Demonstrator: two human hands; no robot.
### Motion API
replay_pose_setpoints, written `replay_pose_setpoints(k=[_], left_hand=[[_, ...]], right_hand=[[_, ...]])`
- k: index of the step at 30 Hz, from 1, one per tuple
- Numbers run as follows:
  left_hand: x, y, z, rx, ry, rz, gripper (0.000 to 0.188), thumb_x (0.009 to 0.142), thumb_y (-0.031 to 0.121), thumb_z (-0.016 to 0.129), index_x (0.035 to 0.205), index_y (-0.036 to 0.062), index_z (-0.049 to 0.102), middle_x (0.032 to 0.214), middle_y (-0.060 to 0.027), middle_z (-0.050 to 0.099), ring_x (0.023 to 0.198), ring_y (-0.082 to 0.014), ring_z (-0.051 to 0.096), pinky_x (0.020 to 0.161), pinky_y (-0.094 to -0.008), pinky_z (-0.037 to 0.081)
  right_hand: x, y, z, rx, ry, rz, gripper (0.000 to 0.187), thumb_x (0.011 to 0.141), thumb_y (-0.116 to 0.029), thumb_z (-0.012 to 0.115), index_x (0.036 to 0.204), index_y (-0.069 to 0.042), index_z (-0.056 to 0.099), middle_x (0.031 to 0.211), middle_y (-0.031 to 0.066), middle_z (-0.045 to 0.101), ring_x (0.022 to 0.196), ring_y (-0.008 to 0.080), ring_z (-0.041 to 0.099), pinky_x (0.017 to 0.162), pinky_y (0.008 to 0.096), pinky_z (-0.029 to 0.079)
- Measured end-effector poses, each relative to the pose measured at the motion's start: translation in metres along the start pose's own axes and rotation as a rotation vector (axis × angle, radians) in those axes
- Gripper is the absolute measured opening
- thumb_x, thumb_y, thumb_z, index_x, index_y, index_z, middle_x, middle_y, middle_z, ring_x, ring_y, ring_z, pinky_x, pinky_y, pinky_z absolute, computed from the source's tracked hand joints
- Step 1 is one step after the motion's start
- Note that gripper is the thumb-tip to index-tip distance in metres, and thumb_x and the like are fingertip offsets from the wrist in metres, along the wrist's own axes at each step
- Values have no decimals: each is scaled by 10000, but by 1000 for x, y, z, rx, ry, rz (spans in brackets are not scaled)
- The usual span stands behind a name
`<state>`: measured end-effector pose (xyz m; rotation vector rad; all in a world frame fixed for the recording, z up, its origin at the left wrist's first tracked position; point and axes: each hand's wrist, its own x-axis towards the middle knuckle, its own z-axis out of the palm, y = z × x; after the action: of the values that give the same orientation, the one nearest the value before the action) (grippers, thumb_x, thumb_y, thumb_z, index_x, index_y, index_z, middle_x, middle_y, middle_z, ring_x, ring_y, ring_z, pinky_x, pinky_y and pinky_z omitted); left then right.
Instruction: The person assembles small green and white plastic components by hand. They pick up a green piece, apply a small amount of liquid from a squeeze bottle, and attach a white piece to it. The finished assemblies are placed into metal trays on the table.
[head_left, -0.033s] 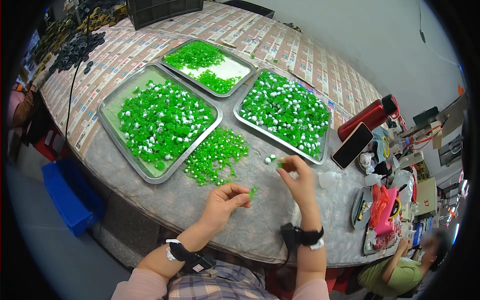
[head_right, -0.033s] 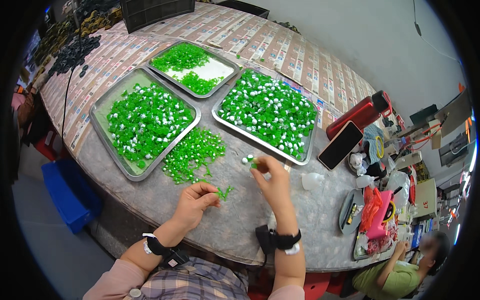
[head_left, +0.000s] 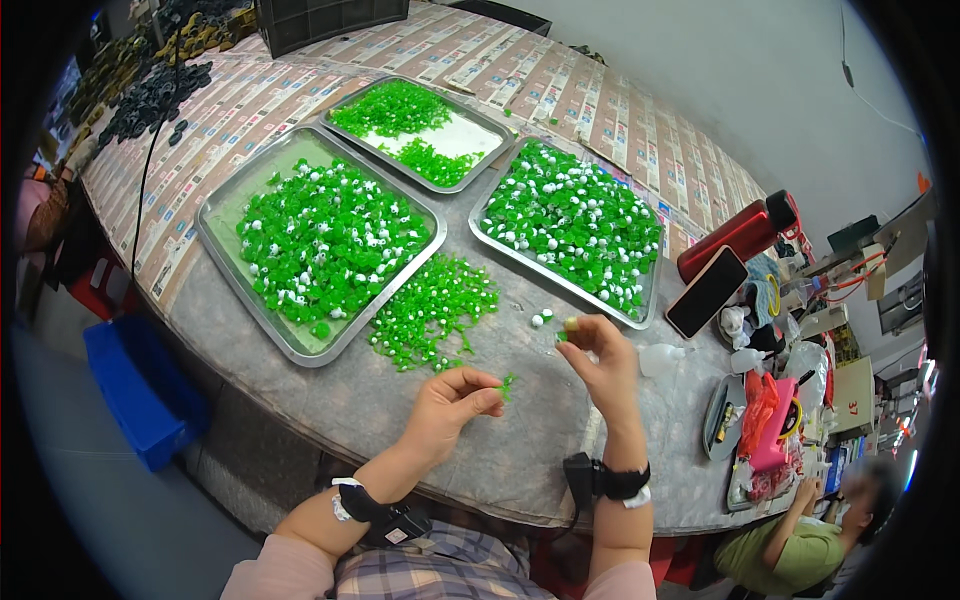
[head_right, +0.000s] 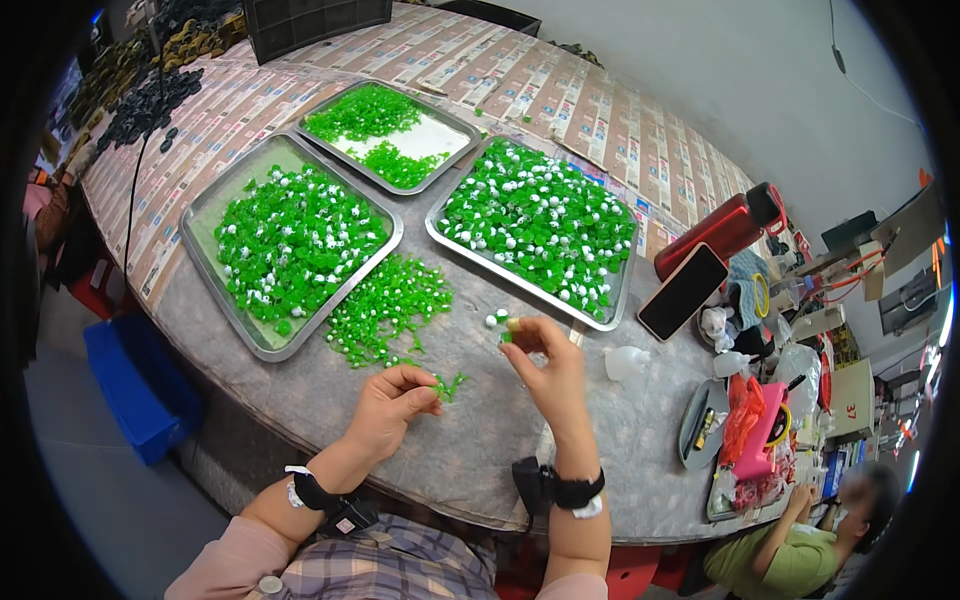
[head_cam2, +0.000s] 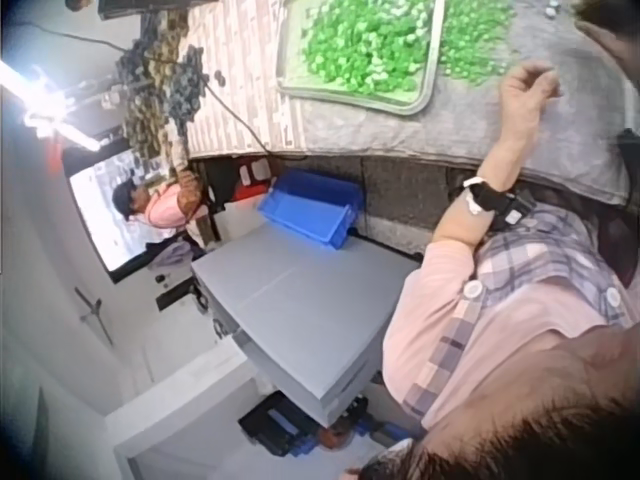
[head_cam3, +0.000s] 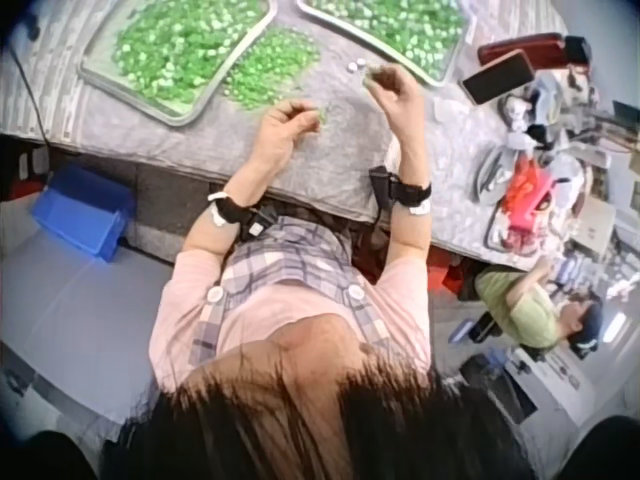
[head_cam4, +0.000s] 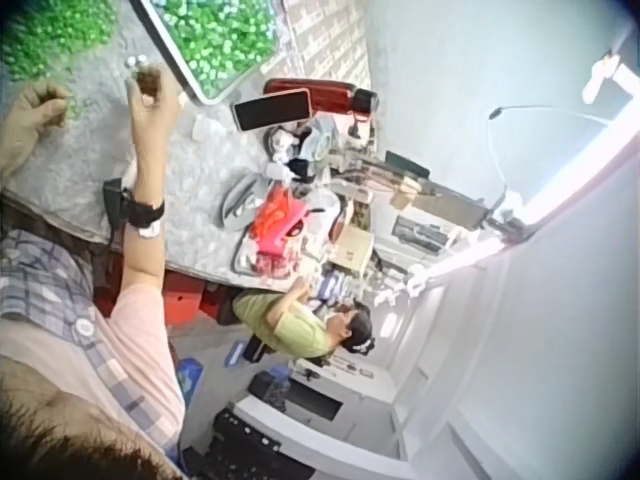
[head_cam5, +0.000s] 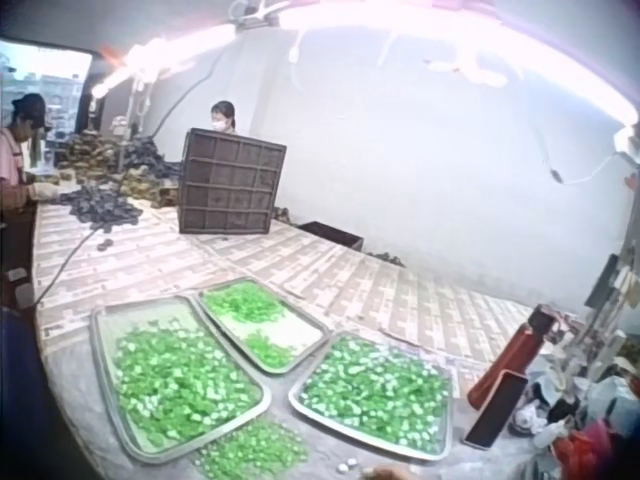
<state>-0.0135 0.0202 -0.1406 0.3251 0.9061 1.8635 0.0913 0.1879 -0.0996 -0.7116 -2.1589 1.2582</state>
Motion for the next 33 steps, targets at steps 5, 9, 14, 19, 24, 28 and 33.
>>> replay_pose_setpoints(k=[5,9,14,19,24,28,33], left_hand=[[-1,1,3,-73,-53,-7,90,774,47,557,856,9,557,792,-66,586,725,-139,578,675,-264,486],[-1,1,2,-88,-39,-12,99,777,49,553,869,12,552,812,-74,589,740,-141,581,681,-264,487],[-1,1,4,-47,-19,-13,95,779,51,553,866,13,556,816,-74,592,737,-134,579,673,-253,484],[0,-1,3,17,5,-2,92,763,47,569,850,24,549,812,-75,590,732,-148,585,661,-266,499],[0,-2,3,78,9,18,79,768,28,561,845,10,564,811,-72,591,712,-126,574,642,-236,480],[-2,0,9,275,32,101,65,760,38,578,817,9,580,791,-54,592,702,-97,555,619,-211,458],[-7,2,12,783,0,372,81,712,57,620,775,19,585,737,-58,584,679,-131,552,580,-234,440]], right_hand=[[-33,-15,18,669,-194,270,188,721,31,595,902,17,549,873,69,589,775,117,570,697,217,458],[-41,-17,29,695,-217,332,182,719,19,603,895,12,556,843,68,600,756,111,576,670,206,457],[-45,-16,29,625,-147,281,174,719,12,608,886,12,561,823,70,605,755,108,579,659,198,456],[-45,-19,28,627,-115,217,176,710,18,616,877,10,564,837,71,602,760,108,580,665,200,456],[-47,-16,30,543,-130,204,179,708,17,620,877,9,562,833,63,599,754,107,580,667,204,459],[-48,-12,30,558,-168,293,161,721,2,611,873,12,560,830,57,596,742,105,577,665,206,461],[-44,-10,18,699,-298,394,210,748,-33,590,946,27,553,816,64,597,746,115,575,665,207,462]])
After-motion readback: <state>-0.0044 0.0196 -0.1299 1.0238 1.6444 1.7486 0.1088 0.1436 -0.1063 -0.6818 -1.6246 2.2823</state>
